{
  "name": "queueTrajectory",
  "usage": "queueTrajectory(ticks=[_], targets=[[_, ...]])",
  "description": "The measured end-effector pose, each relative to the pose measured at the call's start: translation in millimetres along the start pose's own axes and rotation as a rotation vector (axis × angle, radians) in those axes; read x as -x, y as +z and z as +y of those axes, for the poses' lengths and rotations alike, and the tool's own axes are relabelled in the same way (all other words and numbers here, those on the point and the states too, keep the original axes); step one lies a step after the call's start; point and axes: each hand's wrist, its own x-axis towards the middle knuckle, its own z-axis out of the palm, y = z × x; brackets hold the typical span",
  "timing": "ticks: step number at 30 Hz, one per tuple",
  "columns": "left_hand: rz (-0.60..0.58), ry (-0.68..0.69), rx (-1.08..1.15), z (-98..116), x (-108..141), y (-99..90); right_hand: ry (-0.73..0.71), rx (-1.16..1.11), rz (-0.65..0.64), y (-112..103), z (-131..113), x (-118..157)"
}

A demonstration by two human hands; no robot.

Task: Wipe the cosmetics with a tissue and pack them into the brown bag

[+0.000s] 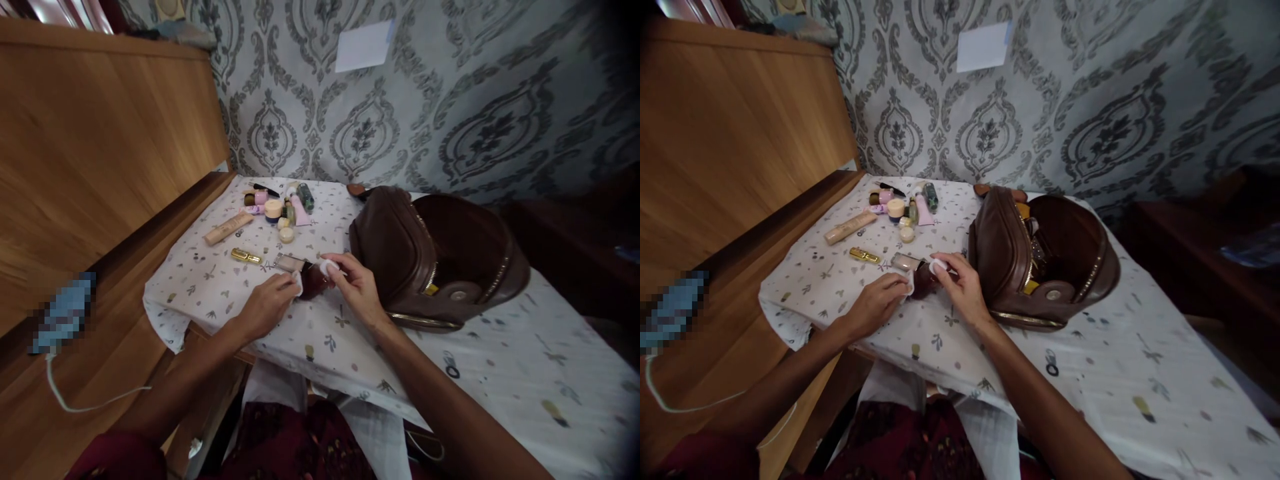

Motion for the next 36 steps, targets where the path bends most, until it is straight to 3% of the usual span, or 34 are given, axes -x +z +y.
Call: queueTrajectory(ticks=[2,4,9,13,19,24,27,31,34,36], targets=[[-0.006,-0.031,0.049,-4,6,-5.4,0.014,-0.030,-0.002,2,-2,0],[0.069,-0.044,0.144,1,4,-11.6,0.038,-0.077,-0.003,6,-6,0],[0.253,0.026,0.244,28,-11,-20.1,0.087,-0.069,-0.029,13,-21,2],[0.214,0.087,0.179,33,-9,-14.5,0.061,0.014,-0.038,12,-24,6],[0.138,0.076,0.151,16,20,-5.6,0.116,-0.040,-0.025,5,-17,6],[0.016,0.005,0.129,6,32,-14.2,0.103,-0.062,-0.227,-5,-29,0],[0.120,-0.019,0.181,12,26,-22.1,0.105,-0.057,-0.329,-8,-36,-2],[0.307,0.047,0.187,29,10,-24.2,0.062,-0.004,-0.295,-2,-39,-3],[0.307,0.117,0.058,37,5,-18.1,0.018,0.075,-0.272,3,-38,-3],[0.233,0.130,-0.019,37,9,-13.5,0.031,0.120,-0.249,4,-35,-4]])
